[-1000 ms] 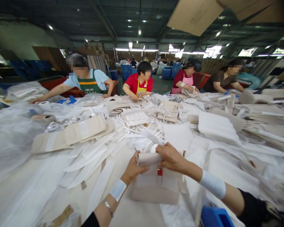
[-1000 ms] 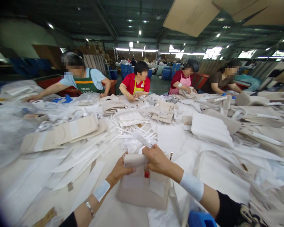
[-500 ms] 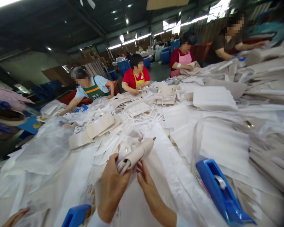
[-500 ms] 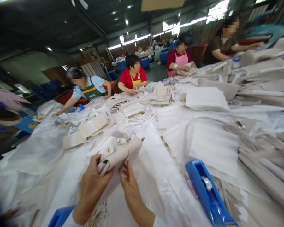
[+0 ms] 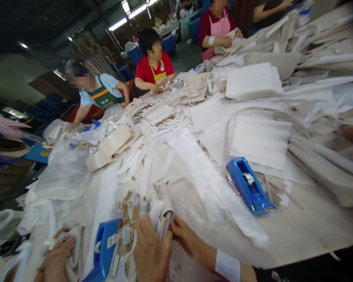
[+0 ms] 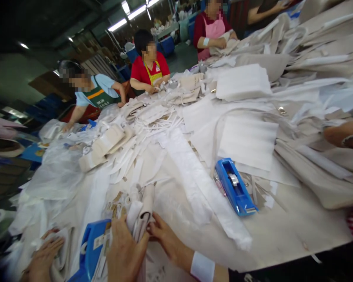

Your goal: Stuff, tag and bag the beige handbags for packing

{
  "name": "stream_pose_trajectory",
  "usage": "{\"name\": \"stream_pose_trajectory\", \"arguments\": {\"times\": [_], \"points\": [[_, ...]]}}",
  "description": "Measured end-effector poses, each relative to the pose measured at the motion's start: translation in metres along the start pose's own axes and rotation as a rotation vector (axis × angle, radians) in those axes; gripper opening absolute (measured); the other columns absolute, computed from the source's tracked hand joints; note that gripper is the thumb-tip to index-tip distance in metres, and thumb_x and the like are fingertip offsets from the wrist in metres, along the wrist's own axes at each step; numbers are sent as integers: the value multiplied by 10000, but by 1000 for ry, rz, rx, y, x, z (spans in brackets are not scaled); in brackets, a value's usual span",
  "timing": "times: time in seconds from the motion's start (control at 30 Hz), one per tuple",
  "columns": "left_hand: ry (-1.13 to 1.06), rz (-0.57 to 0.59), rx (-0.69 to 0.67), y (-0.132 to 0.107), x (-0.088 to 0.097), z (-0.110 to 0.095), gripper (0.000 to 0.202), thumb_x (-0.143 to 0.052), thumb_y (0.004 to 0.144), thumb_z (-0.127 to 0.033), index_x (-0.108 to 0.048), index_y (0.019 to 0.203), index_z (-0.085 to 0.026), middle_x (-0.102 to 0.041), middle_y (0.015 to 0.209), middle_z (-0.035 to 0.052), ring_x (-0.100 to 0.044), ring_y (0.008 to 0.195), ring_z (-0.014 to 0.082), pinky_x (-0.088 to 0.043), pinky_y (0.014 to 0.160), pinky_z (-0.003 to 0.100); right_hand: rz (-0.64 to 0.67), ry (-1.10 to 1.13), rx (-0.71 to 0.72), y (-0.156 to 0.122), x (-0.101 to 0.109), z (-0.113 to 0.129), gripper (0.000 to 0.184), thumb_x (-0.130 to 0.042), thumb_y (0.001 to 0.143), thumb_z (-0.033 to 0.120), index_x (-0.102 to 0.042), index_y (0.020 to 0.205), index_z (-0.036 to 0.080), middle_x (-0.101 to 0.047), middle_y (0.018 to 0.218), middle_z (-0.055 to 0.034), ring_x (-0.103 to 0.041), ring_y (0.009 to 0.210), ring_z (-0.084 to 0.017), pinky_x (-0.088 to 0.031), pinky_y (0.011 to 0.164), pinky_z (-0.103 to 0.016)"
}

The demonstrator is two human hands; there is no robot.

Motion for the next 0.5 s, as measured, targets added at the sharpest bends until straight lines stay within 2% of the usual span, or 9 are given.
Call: {"name": "stream_pose_trajectory", "arguments": {"times": [0.07, 0.17, 0.23, 0.3, 0.4, 0.5], "points": [[-50, 18, 93, 9, 5, 15, 505, -515, 752, -395, -394, 1167, -133, -504, 1158, 190, -514, 1138, 371, -464, 906, 473, 1, -192, -21, 3, 14, 2, 586, -557, 883, 385, -398, 1440, 296, -657, 1182, -74, -649, 1039, -245, -509, 894, -429], [-163, 44, 256, 19, 16, 42, 493, -508, 740, -405, -401, 1155, -160, -530, 1114, 137, -556, 1072, 322, -477, 895, 450, -161, -679, 37, 19, 50, 12, 387, -478, 862, 181, -597, 1222, 256, -676, 1092, -62, -637, 1000, -222, -498, 919, -412], [-266, 52, 348, 21, 23, 61, 502, -535, 709, -441, -420, 1119, -177, -555, 1038, 97, -589, 978, 295, -494, 860, 435, -288, -854, 55, 32, 77, 18, 406, -406, 811, 61, -639, 1098, 228, -647, 1082, -83, -584, 1058, -236, -452, 982, -433], [-367, 34, 416, 19, 27, 80, 523, -566, 675, -496, -438, 1079, -189, -570, 980, 74, -604, 893, 281, -509, 811, 427, -355, -956, 51, 47, 97, 20, 476, -404, 742, -4, -616, 1118, 196, -596, 1140, -119, -517, 1134, -263, -408, 1025, -451], [-442, -5, 485, 9, 33, 109, 576, -609, 632, -574, -466, 1043, -197, -596, 927, 65, -611, 844, 291, -521, 764, 435, -379, -1125, 35, 69, 110, 21, 492, -493, 699, -4, -578, 1161, 140, -540, 1193, -169, -452, 1172, -312, -389, 1031, -462], [-421, -16, 548, -6, 37, 134, 571, -621, 626, -600, -506, 1019, -202, -616, 845, 59, -617, 808, 314, -530, 719, 461, -363, -1258, 4, 91, 105, 15, 507, -616, 672, 52, -556, 1172, 118, -528, 1193, -186, -426, 1162, -352, -379, 1023, -483]]}}
Point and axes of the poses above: each hand's wrist, its own y-axis towards the middle knuckle, its own x-axis out of the back of the hand, z = x × y, the point moved 7 cm from there along y, towards the middle knuckle
